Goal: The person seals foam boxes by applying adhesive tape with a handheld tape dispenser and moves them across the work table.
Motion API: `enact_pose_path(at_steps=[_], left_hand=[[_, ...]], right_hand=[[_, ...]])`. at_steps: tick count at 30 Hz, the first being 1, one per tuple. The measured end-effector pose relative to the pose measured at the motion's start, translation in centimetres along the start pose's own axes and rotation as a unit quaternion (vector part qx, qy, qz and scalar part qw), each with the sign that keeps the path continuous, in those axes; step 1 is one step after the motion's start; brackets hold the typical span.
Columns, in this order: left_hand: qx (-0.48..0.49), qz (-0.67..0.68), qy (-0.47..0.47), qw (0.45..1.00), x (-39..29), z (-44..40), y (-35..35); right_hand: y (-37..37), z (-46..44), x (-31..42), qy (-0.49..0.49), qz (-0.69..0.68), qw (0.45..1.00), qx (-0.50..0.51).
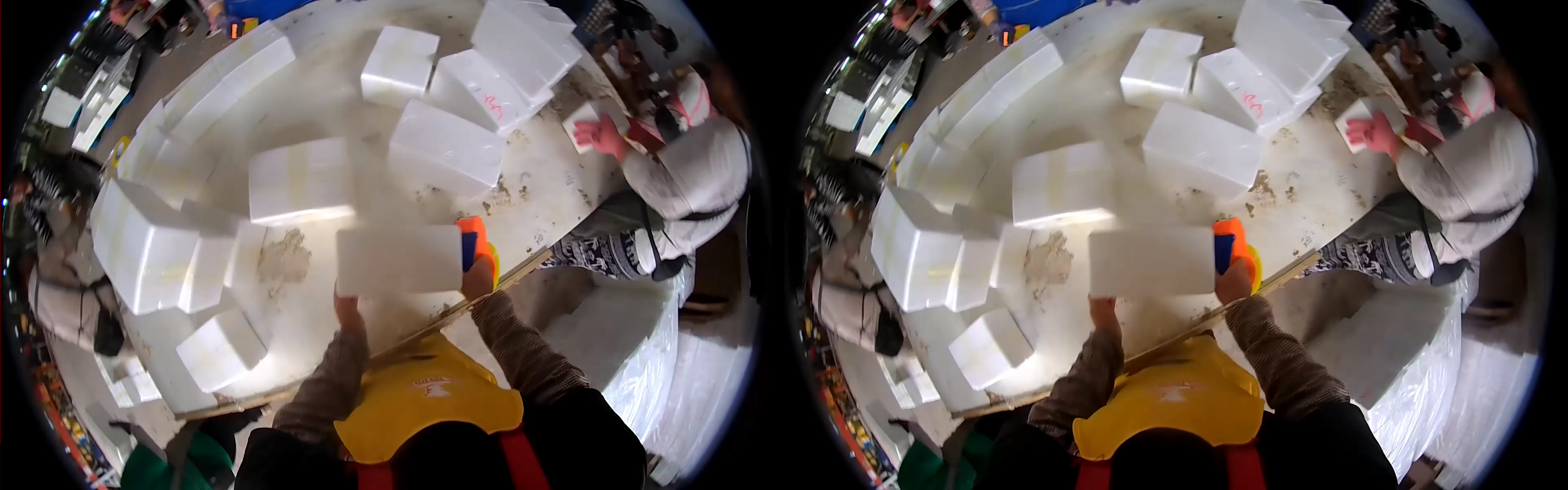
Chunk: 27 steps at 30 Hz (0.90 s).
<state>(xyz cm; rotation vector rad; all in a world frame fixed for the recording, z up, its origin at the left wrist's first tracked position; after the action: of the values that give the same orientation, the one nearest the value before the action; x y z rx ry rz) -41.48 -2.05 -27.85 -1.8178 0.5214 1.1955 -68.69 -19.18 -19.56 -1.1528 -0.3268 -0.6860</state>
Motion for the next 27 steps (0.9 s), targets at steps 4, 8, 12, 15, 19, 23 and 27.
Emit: enact_pose_path(at_steps=[4,8,12,15,19,23,27], left_hand=[[-0.166,0.002,-0.324,0.931,-12.5,6.2,-7.2],[-0.305,0.154,-0.29,0.894,-9.2,10.5,-9.2],[-0.302,0.082,-0.183,0.932,-16.3,8.2,-14.4],[-0.158,0.187,-0.04,0.969,-25.8,3.7,-13.5],[0.174,0.307,0.052,0.934,-34.0,-0.8,-8.4],[0.312,0.326,-0.092,0.888,-34.0,0.3,-7.7],[0.218,0.264,-0.142,0.929,-32.2,0.3,-8.0]], right_hand=[[2.2,4.1,6.7,-0.007,0.101,0.986,0.129],[4.8,3.3,9.5,-0.158,0.09,0.972,0.152],[-4.5,5.6,9.0,-0.302,-0.028,0.932,0.201],[-11.6,10.7,9.1,-0.378,-0.064,0.853,0.356],[-13.3,15.1,9.0,-0.423,-0.035,0.774,0.469],[-14.1,17.3,9.2,-0.428,-0.047,0.75,0.502],[-13.1,18.2,8.6,-0.371,-0.025,0.773,0.514]])
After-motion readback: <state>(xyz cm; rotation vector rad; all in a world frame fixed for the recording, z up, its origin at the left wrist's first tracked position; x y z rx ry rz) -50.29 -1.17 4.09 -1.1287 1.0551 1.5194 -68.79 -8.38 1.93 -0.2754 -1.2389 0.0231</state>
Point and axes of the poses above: each hand's wrist, its own z-axis away from the middle knuckle, its own y-axis out of the palm, x = y × z, the point moved 4 cm from there along -z, towards the middle knuckle, and after that the axes turned 14 degrees about y, right-handed, at the moved point
